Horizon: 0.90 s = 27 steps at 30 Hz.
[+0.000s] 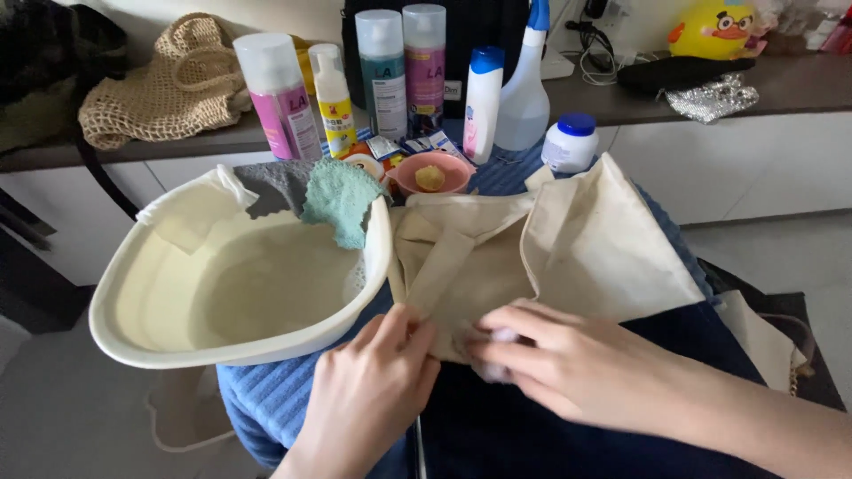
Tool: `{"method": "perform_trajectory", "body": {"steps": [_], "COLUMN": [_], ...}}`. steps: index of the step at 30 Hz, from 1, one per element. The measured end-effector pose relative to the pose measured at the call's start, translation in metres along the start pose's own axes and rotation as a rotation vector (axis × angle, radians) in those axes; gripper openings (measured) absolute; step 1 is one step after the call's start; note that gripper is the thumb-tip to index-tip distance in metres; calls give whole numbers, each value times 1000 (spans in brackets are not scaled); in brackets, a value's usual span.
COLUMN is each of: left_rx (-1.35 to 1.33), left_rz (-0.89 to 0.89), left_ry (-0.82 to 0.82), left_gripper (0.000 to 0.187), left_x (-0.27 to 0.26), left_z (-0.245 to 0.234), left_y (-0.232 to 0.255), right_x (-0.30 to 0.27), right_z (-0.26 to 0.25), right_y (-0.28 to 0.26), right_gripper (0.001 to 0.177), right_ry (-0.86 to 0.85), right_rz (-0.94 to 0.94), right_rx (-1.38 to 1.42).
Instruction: Cleaning a canvas tote bag by wiping it with a damp cloth.
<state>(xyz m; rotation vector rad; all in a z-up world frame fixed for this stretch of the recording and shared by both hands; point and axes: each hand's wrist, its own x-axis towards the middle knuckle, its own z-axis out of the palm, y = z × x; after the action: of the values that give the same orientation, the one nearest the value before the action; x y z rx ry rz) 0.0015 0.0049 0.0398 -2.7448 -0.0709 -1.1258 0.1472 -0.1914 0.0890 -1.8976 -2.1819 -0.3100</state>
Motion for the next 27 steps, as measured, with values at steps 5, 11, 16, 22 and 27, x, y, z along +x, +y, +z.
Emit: {"method": "perform_trajectory", "body": {"steps": [5,11,16,22,27], "left_rx": [-56,-111,-216,-279,-329], "left_rz": [145,174,131,73,62], "left_ry": [27,-7,53,145,168], "left_gripper": [15,14,11,20,16], "left_x": [0,-4,-1,-5,-8], "left_z": [-4,-1,7,10,3], "left_y": [-4,-10,-14,-18,-18], "right_x": [11,26,50,-16,-4], "right_z": [51,6,-44,-21,6], "right_y": [61,66,39,93,90], "right_gripper": [16,15,33,30,71], "right_ry": [77,-454,-434,26,-403], "right_rz": [-42,292,1250,569,615], "right_rx": [107,-97,179,4,-47]}}
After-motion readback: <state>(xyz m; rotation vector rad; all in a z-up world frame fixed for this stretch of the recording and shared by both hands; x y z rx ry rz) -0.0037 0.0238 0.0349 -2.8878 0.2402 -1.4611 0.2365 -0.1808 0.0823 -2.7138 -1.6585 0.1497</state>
